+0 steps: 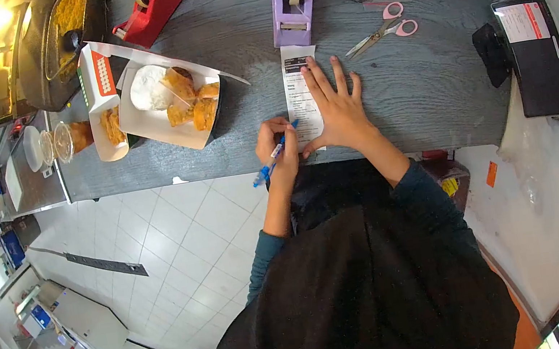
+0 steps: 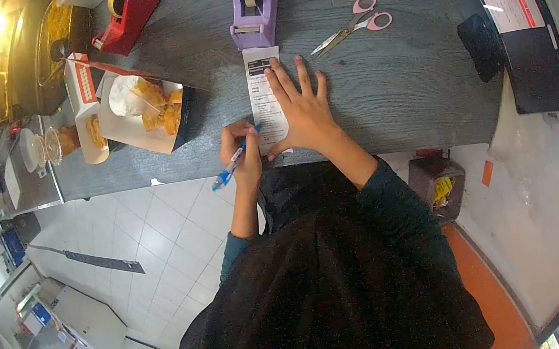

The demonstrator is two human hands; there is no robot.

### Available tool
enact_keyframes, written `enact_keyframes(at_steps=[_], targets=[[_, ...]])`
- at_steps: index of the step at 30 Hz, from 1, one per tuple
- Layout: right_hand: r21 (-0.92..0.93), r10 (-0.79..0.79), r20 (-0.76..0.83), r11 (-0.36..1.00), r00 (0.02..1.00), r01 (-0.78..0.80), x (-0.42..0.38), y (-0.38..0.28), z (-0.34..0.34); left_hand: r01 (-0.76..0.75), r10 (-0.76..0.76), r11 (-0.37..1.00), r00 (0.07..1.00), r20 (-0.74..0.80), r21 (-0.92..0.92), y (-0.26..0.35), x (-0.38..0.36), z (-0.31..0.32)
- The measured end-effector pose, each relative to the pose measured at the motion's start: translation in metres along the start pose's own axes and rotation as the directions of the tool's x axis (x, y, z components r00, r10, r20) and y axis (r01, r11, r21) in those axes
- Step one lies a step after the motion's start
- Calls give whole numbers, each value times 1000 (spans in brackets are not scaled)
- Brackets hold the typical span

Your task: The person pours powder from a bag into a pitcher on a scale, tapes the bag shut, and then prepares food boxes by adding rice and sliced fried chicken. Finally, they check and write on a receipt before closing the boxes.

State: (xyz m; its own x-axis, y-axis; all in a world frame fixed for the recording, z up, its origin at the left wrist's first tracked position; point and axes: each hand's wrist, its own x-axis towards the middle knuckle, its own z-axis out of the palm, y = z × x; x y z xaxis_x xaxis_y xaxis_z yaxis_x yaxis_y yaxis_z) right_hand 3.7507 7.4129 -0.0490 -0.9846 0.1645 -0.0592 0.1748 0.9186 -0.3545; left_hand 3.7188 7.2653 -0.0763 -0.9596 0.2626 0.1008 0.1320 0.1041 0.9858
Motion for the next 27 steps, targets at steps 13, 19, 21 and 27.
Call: enact_keyframes(at_steps=[13,19,21,27], targets=[[-36,-4,53,999,999,6,0,-2,-5,-9,7,997,1000,-15,-75,1,-2,-4],[-23,-8,47,1000,999,9,1,-2,-5,-45,40,993,998,50,106,4,2,-6],[-27,-5,44,1000,999,6,0,-2,-4,27,-24,999,996,90,-30,2,4,-6],[31,-30,-10,999,1000,30,-2,0,1,174,-240,887,965,-103,-427,3,9,-17]])
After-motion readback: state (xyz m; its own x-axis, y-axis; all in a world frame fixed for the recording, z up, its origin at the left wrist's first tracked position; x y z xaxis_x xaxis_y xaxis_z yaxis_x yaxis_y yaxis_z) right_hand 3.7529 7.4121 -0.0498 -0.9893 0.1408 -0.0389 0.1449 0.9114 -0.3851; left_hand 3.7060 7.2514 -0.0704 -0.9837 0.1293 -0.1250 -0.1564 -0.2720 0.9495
